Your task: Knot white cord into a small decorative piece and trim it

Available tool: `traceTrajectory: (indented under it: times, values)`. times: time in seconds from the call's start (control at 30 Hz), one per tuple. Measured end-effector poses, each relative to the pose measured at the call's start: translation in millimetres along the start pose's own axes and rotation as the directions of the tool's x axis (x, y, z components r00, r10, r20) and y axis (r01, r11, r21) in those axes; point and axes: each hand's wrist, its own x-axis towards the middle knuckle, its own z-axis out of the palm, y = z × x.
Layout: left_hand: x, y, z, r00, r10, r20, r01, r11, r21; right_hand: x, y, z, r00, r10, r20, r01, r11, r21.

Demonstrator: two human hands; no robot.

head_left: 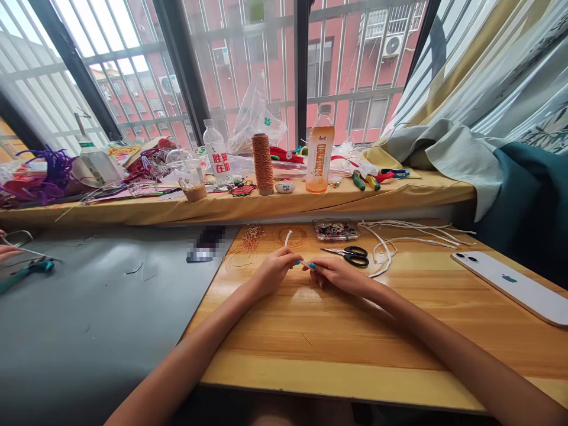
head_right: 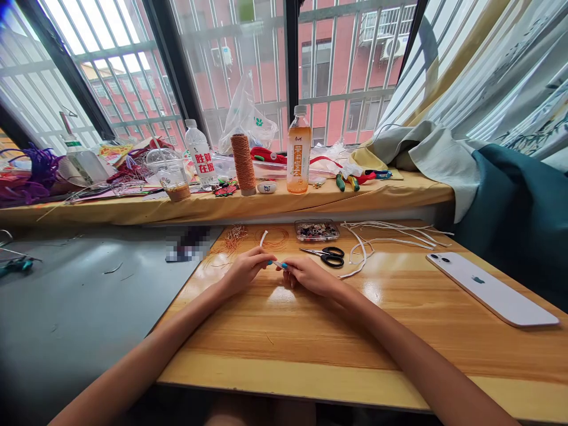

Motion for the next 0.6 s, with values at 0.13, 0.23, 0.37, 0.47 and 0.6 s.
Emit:
traceTrajectory:
  times: [0.13,0.23,0.37,0.47,0.6]
  values:
    - [3,3,-0.7,0.992,-0.126,-0.025,0.122,0.984,-0.129,0,6,0,0.999,-0.035,0.032,0.030,0.987,0.157]
    - [5,4,-0.8,0.975,-0.221,-0.027,0.210,0.953,-0.219,0,4,0,0.998,-0.052,-0.024,0.054,0.995,0.080]
    - [5,5,-1.5,0.958,-0.284,-0.035,0.265,0.925,-0.273,-2,-5,-1,0.991,-0.106,-0.078,0.090,0.977,-0.191]
    - [4,8,-2.7,0.953,-0.301,-0.024,0.284,0.921,-0.266,-3,-7,-1,0.977,-0.206,-0.062,0.170,0.917,-0.360]
    - [5,9,-2.4,0.947,-0.320,0.007,0.313,0.921,-0.234,-1,-1,1,0.959,-0.274,-0.073,0.206,0.850,-0.485]
